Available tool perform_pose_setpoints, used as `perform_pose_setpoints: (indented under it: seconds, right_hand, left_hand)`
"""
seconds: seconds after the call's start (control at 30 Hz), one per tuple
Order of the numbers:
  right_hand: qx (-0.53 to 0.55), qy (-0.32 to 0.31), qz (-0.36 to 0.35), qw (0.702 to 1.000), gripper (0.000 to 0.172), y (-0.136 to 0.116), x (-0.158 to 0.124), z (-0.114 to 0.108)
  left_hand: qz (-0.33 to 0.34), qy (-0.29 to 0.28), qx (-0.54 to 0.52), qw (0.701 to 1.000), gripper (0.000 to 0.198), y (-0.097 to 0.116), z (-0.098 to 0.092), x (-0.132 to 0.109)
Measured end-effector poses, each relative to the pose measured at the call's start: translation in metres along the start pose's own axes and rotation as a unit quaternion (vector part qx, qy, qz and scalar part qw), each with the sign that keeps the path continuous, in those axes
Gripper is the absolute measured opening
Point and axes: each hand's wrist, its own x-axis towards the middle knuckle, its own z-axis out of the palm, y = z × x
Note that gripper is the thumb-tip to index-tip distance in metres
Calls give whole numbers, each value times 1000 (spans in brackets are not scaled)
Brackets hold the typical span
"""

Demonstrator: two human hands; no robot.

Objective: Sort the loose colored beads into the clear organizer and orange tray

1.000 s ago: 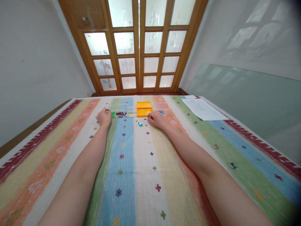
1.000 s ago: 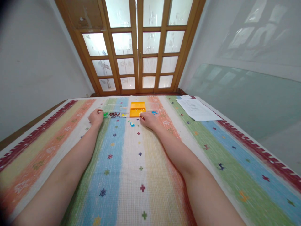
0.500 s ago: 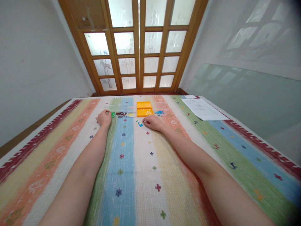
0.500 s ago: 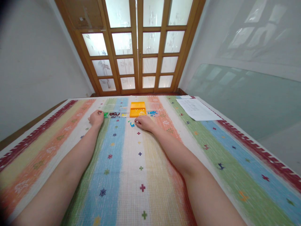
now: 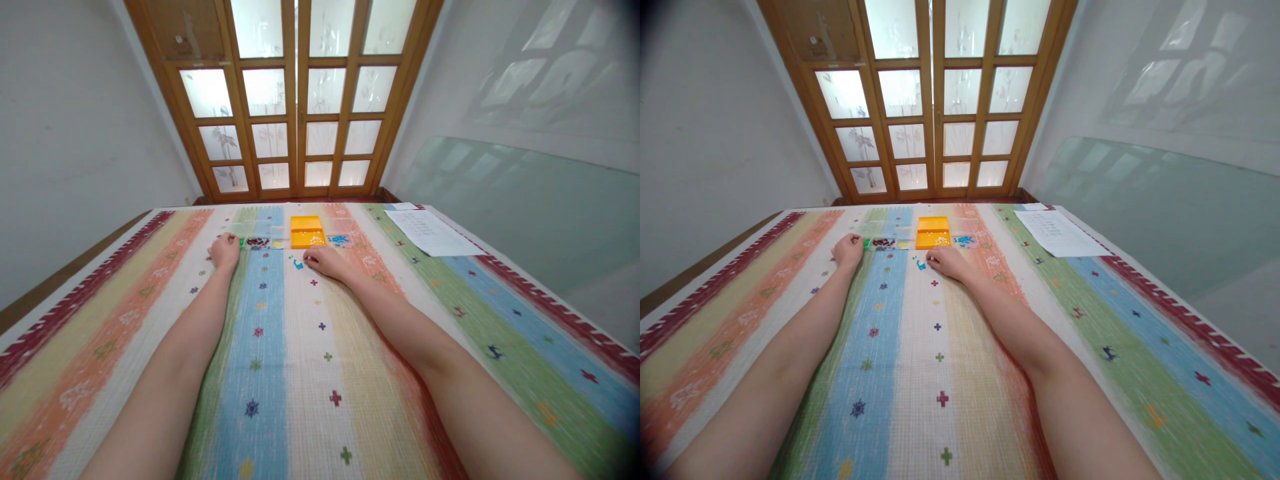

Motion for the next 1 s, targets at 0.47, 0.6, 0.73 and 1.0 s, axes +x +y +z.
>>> perform_pose_setpoints:
  seconds: [0.47, 0.6, 0.73, 1.0]
  right_hand:
    - [-16, 182, 194, 964, 15, 20, 3, -7]
    - [-16, 210, 231, 950, 16, 26, 3, -9]
    - [-14, 227, 243, 943, 18, 31, 5, -8]
    - [-44, 200, 256, 945, 20, 38, 6, -5]
  left_hand:
    - [156, 11, 5, 988, 27, 18, 6, -9]
    - [186, -4, 3, 983, 26, 24, 7, -12]
    - [214, -22, 7, 977, 26, 32, 9, -18]
    - [349, -98, 12, 932, 26, 59, 14, -42]
